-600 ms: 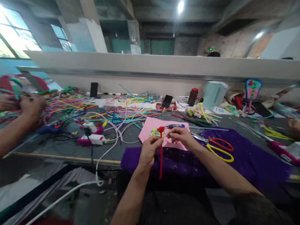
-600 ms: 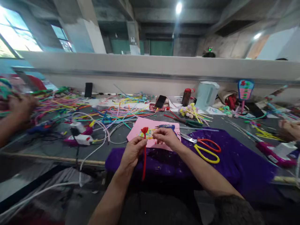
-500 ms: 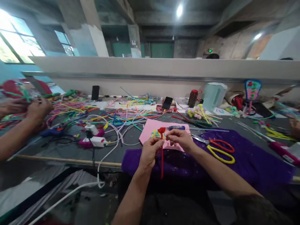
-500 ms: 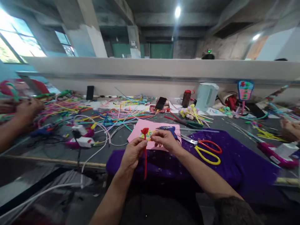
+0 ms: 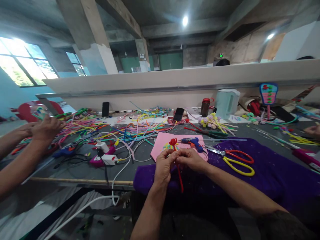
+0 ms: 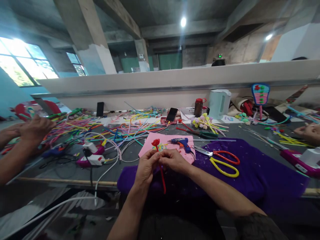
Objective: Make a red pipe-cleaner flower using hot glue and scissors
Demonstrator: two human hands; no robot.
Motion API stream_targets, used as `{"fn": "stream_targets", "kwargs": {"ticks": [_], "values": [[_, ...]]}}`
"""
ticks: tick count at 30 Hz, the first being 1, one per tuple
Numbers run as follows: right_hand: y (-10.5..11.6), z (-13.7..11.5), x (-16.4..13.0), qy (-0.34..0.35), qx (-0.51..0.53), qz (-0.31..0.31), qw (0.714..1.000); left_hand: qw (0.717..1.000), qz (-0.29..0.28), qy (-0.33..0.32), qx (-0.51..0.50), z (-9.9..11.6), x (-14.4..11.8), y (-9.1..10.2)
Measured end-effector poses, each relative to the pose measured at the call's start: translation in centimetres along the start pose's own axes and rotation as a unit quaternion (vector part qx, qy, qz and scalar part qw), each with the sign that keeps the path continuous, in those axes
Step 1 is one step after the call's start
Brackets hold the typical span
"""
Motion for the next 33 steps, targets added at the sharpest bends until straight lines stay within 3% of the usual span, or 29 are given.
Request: {"fn": "stream_targets", "kwargs": {"ticks": [7,11,14,16,33], "values": [[0.7,0.6,0.2,-0.085,-0.035,-0.092,0.992,1.000,-0.004,-0.001,0.030,-0.3,0.4,0.6],[2.1,0.3,0.7,-0.073,-0.064,-0.008,0.995,0.999,0.010,-0.008,0.047,-1.1,0.5,1.0],[3.2,0.0,0.9,-0.033,-0.035,0.086,0.995,0.997,0.005,-0.003,0.071,-1.6,0.3,1.2],[3.4,-0.1,1.0,-0.018,-0.007,0.115,0.993,0.996,-0.009,-0.006,0.084,-1.8,0.1,1.2],[2.8,0.0,0.8,-0.009,0.007,0.108,0.994,0.991,-0.073,-0.006,0.114,-2.1,-0.5,1.0]]}}
Point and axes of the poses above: each hand's wrist, its own x-axis towards the middle knuckle, its own y-axis out of the back of the hand, z = x × y, the point moved 2 cm from there along x, towards the middle knuckle, and after that the axes turned 11 degrees about -y, right-handed, at the moved point
